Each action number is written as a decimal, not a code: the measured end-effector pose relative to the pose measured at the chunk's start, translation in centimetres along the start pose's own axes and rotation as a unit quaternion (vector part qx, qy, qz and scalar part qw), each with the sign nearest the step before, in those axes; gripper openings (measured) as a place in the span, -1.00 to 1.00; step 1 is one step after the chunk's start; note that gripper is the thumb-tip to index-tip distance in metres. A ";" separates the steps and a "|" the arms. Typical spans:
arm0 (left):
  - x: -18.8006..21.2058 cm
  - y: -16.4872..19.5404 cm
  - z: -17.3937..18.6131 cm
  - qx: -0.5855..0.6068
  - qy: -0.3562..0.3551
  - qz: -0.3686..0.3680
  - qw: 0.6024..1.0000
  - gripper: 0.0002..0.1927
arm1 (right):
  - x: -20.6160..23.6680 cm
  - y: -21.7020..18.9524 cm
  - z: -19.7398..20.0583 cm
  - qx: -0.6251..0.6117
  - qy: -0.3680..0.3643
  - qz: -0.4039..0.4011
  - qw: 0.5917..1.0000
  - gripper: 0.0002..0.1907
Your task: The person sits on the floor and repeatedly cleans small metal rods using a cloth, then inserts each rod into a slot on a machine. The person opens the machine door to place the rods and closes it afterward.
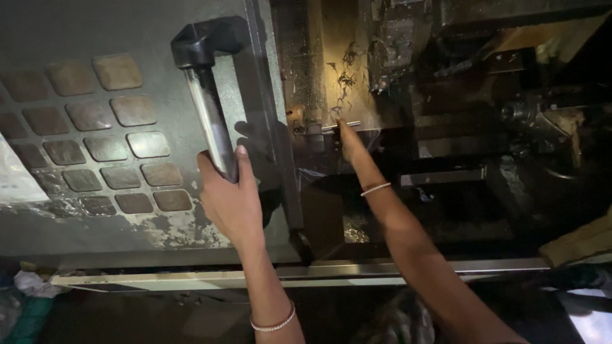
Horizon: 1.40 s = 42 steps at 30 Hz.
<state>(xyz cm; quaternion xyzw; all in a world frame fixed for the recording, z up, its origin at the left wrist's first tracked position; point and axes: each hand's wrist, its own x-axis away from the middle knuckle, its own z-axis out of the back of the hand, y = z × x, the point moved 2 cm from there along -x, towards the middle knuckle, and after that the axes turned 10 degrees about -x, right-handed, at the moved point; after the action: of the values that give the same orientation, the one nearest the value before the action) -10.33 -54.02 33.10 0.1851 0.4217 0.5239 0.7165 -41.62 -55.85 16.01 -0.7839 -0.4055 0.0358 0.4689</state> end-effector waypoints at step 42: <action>0.3 0.9 -8.3 -0.029 0.062 -0.034 0.997 -0.55 | -7.1 -0.1 6.6 -0.091 0.058 0.407 0.907 -0.82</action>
<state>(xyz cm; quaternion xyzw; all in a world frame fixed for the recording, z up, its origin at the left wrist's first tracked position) -17.47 -54.87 28.86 0.1169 0.4564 0.5216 0.7113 -49.25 -55.94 10.11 -0.9209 -0.0249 0.1411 0.3625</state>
